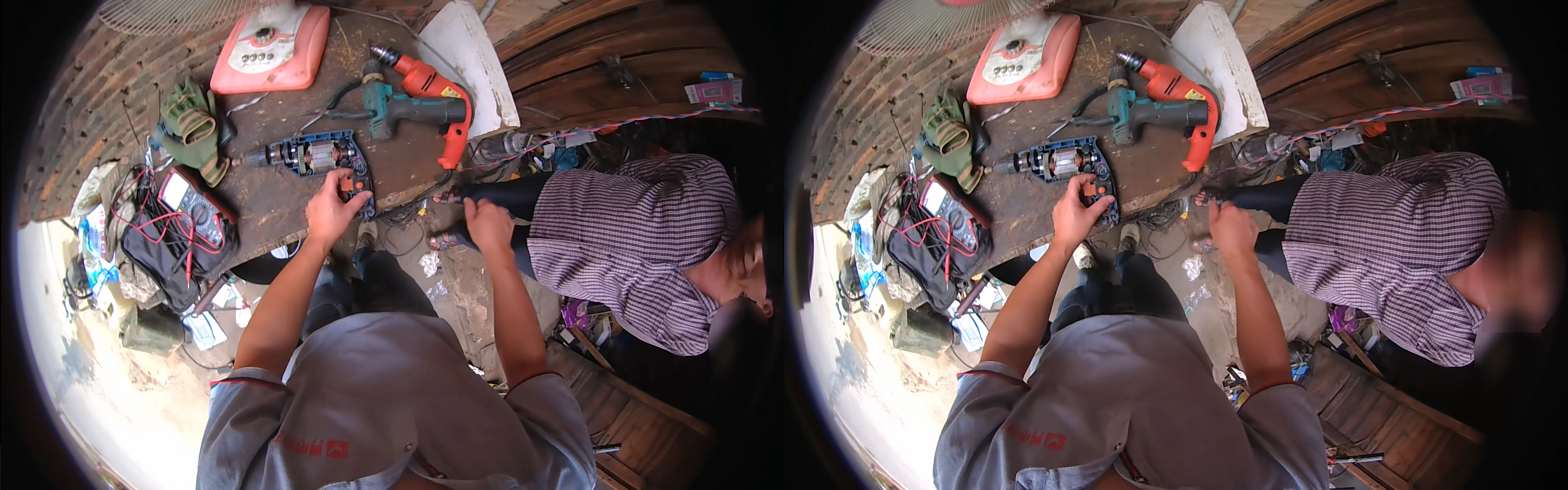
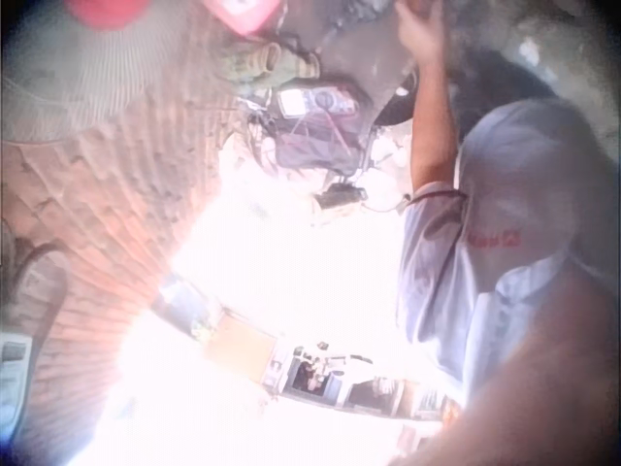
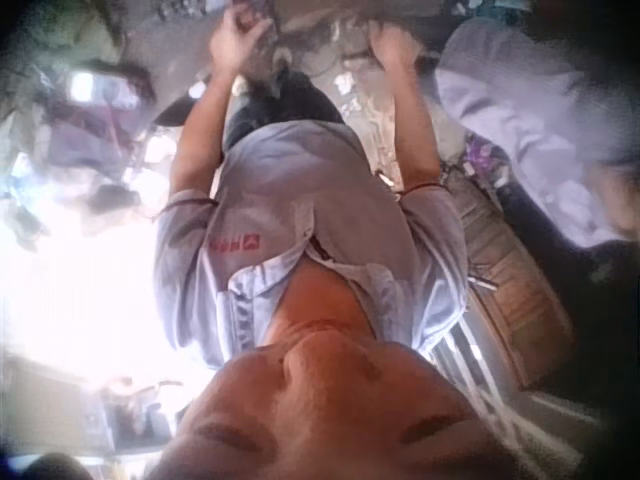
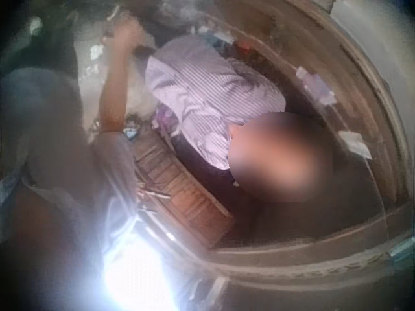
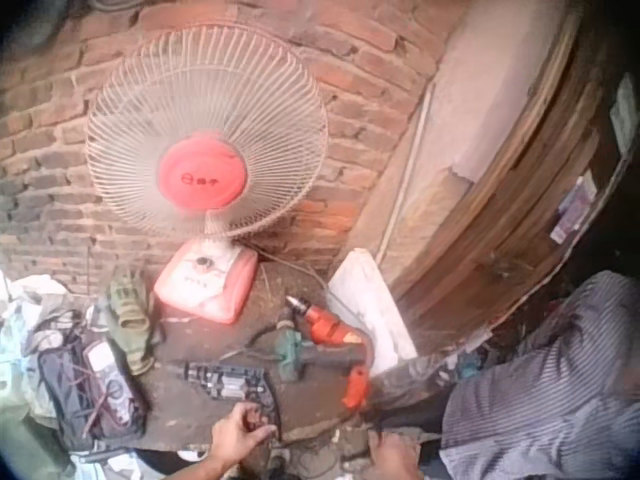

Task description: The person works on a disassembled power drill at a cluttered workbench. They connect wires to the internal components, use a multimeter to test continuity, and manipulate small parts with their hands. The drill remains open on the table throughout the clip.

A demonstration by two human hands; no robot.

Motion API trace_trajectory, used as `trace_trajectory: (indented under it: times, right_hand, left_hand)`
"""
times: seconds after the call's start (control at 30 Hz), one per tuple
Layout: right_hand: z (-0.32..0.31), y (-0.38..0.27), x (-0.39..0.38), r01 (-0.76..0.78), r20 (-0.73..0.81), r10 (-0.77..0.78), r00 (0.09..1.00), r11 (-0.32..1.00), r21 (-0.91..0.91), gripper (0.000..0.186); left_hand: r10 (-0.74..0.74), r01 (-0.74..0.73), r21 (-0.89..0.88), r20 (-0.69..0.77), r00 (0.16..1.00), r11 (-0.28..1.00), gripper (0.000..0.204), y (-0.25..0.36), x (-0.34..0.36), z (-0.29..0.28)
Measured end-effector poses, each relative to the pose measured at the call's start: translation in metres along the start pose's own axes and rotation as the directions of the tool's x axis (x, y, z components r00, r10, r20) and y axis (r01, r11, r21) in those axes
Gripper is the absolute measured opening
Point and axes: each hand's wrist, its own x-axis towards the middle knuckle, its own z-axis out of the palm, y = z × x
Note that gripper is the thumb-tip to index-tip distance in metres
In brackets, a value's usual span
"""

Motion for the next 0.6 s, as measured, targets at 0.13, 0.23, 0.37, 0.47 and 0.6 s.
trace_trajectory:
  times: [0.13,0.23,0.37,0.47,0.6]
  right_hand:
    - [-0.057,-0.036,0.000,0.083,-0.101,-0.052,0.994,0.938,0.338,0.045]
    - [-0.047,-0.068,-0.012,0.248,-0.207,-0.154,0.966,0.776,0.579,0.042]
    - [-0.032,-0.114,-0.023,0.302,-0.171,-0.249,0.953,0.801,0.517,0.042]
    - [-0.023,-0.127,-0.024,0.320,-0.163,-0.275,0.948,0.820,0.475,0.043]
    - [-0.012,-0.128,-0.024,0.310,-0.161,-0.266,0.950,0.849,0.428,0.044]
  left_hand:
    - [-0.030,0.030,-0.026,0.023,0.999,0.999,0.057,0.001,0.001,0.000]
    - [0.068,-0.067,0.021,-0.028,0.997,0.998,0.058,-0.001,0.000,0.003]
    - [0.051,-0.051,-0.015,-0.018,0.999,0.999,0.057,-0.002,0.000,0.002]
    - [0.062,-0.063,-0.016,-0.022,0.998,0.998,0.056,-0.003,-0.002,0.001]
    - [0.040,-0.040,-0.004,-0.013,0.999,0.999,0.056,-0.001,-0.002,0.000]
